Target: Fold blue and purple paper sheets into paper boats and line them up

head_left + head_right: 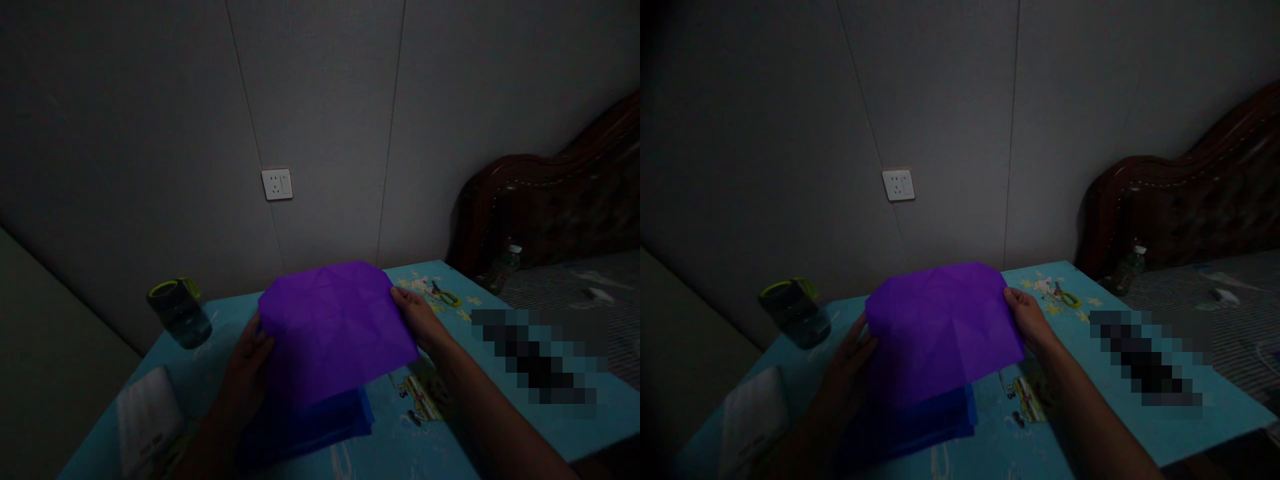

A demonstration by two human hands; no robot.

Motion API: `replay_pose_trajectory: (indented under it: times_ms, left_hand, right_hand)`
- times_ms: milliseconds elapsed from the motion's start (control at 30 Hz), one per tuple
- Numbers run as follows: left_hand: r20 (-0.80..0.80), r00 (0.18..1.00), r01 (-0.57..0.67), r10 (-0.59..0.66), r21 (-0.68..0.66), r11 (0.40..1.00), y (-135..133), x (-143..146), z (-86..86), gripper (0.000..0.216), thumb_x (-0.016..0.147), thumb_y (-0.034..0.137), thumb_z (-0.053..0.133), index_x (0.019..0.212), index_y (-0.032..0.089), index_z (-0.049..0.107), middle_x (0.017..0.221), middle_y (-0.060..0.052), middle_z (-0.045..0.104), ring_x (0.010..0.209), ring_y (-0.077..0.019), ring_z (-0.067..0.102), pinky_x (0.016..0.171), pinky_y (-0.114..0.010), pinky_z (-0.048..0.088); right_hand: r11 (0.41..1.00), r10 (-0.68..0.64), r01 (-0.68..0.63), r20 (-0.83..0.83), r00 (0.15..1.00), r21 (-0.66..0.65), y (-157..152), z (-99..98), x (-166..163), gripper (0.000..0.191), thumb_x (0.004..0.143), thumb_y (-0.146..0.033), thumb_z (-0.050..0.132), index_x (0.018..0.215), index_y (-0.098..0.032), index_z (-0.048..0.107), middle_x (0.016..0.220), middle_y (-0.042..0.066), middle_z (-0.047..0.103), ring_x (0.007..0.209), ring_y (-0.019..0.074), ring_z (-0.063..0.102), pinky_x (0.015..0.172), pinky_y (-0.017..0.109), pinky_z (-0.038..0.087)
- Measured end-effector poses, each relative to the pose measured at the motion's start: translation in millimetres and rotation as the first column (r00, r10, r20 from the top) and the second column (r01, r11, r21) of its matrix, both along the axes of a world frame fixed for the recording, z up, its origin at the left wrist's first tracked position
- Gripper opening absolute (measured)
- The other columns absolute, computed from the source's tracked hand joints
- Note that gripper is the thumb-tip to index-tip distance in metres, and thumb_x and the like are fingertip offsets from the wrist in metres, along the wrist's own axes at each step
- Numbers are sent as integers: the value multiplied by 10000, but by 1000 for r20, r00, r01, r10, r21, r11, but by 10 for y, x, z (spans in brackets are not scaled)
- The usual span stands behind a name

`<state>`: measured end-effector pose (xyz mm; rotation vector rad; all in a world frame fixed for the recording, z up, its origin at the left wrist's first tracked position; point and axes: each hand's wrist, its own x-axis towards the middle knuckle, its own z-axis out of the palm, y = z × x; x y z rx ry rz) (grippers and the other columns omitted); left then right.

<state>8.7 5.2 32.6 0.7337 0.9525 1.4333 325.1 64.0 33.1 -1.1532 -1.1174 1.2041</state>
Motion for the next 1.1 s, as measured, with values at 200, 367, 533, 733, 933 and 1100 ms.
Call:
replay_pose_trajectory:
  times_ms: [200,367,533,733,933,1100]
  left_hand:
    - [-6,994,107,-106,51,993,-8,-5,7,848,667,200,789,1431,295,432,1247,-88,686,1094,-283,668,881,-340,560]
    - [10,990,143,-144,65,988,24,13,30,558,767,364,725,1282,198,589,1201,-114,703,1045,-275,687,866,-346,563]
    - [-80,994,-72,67,-57,996,54,16,62,669,713,295,790,1326,208,537,1058,-89,756,929,-261,725,821,-362,580]
    - [-245,945,-227,217,-14,974,71,-52,52,637,786,279,729,1378,248,495,1089,-91,751,961,-257,720,901,-419,546]
    - [-333,931,-151,153,31,988,115,-112,-17,653,757,375,744,1357,228,530,1163,-110,721,1030,-290,694,920,-446,533]
    - [-402,912,-70,81,40,997,117,-100,-26,635,722,381,764,1300,185,587,1143,-108,728,1027,-289,691,906,-412,542]
  right_hand:
    - [981,-169,144,208,964,127,80,-20,120,450,778,-566,648,962,-158,693,817,64,750,795,263,677,703,344,511]
    - [983,-106,55,293,950,177,28,-16,-14,479,797,-591,605,951,-149,709,828,58,738,776,248,654,695,335,506]
    - [984,-77,19,324,943,180,19,-35,-64,496,814,-599,570,980,-152,705,879,73,738,855,273,656,703,340,515]
    - [989,-93,47,332,939,142,51,-49,38,496,826,-599,563,999,-154,696,811,69,730,861,287,658,681,339,511]
    - [998,29,-45,347,937,38,-13,18,43,470,774,-615,640,795,-153,724,689,29,704,626,203,618,558,280,466]
    - [998,64,-60,323,944,-24,-26,11,41,510,801,-642,587,730,-153,714,581,18,667,474,168,554,465,271,426]
